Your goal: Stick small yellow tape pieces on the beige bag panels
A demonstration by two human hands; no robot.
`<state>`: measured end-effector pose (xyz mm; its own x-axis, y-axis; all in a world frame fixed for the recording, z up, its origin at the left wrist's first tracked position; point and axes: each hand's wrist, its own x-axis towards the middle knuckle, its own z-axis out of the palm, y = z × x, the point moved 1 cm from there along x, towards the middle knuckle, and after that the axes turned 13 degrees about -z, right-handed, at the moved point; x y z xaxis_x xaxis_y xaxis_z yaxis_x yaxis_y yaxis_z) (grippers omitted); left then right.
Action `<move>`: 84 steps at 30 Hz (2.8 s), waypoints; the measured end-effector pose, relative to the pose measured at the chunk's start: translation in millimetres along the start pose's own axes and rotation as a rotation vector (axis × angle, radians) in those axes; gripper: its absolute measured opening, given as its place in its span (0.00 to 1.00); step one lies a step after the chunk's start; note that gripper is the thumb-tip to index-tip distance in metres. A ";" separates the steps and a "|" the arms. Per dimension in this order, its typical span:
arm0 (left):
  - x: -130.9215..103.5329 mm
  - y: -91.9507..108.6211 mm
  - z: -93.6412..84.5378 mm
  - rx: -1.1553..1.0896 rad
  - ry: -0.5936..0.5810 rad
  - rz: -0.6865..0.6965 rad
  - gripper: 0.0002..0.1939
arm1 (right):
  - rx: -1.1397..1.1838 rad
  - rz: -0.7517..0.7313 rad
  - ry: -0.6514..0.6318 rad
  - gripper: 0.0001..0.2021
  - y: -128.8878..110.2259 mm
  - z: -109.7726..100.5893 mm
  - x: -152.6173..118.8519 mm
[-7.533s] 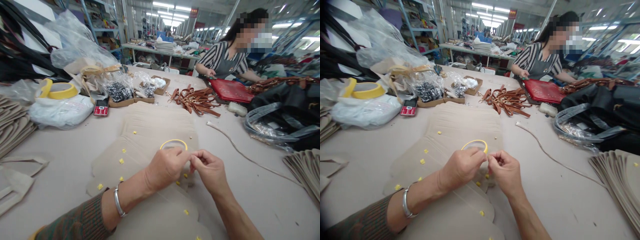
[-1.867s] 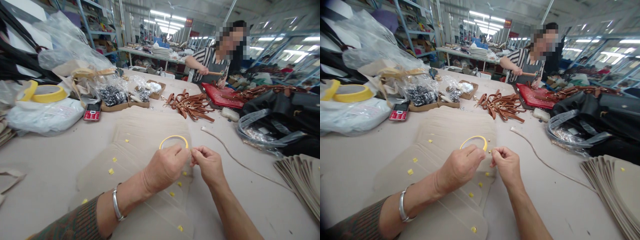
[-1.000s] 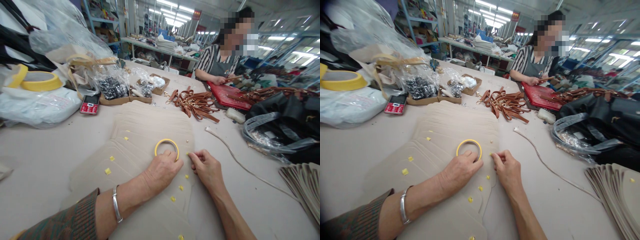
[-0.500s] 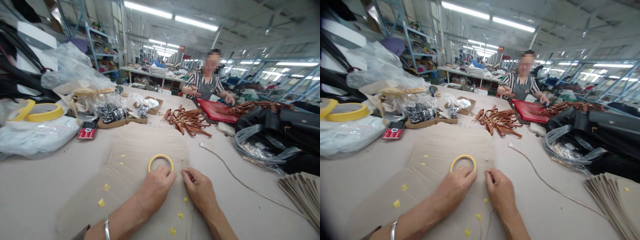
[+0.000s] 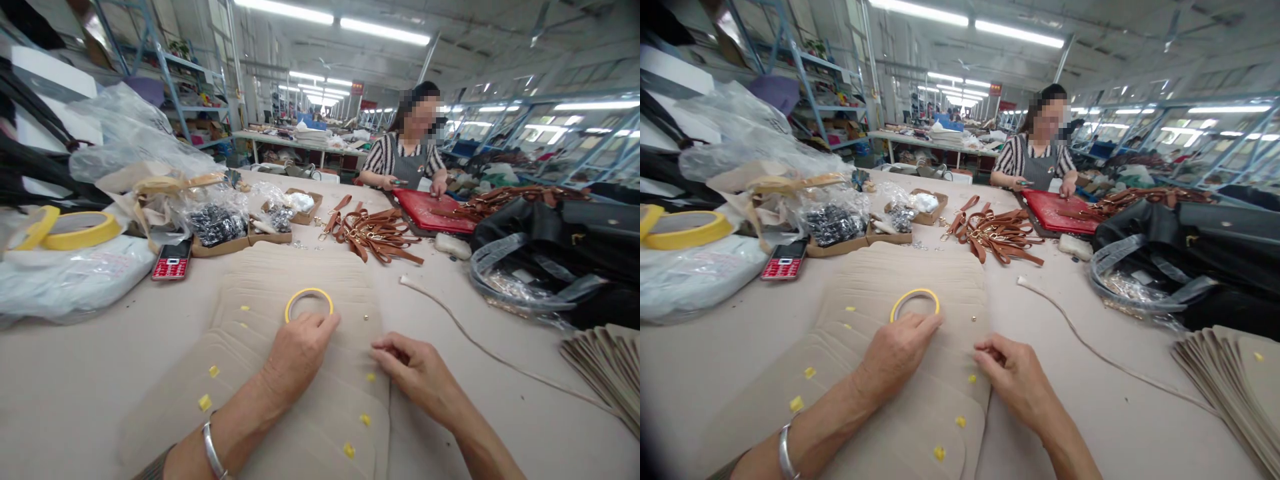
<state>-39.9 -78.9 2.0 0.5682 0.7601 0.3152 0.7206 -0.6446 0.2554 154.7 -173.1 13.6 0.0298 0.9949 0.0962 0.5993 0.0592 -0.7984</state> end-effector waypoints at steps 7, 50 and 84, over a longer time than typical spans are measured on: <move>-11.6 15.0 -2.8 -0.397 -0.011 0.184 0.25 | -0.002 -0.422 0.184 0.08 -19.7 14.7 -1.2; -10.5 16.2 3.2 0.078 -0.268 0.105 0.07 | 0.344 0.323 0.121 0.21 16.5 1.1 3.9; -9.3 14.7 4.2 0.077 -0.242 0.111 0.05 | -0.321 -0.020 0.190 0.13 2.8 21.0 -34.3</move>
<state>-32.9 -95.1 -1.0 0.7170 0.6887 0.1079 0.6715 -0.7239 0.1582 138.6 -205.3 -4.4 0.1452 0.9592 0.2427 0.8205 0.0204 -0.5714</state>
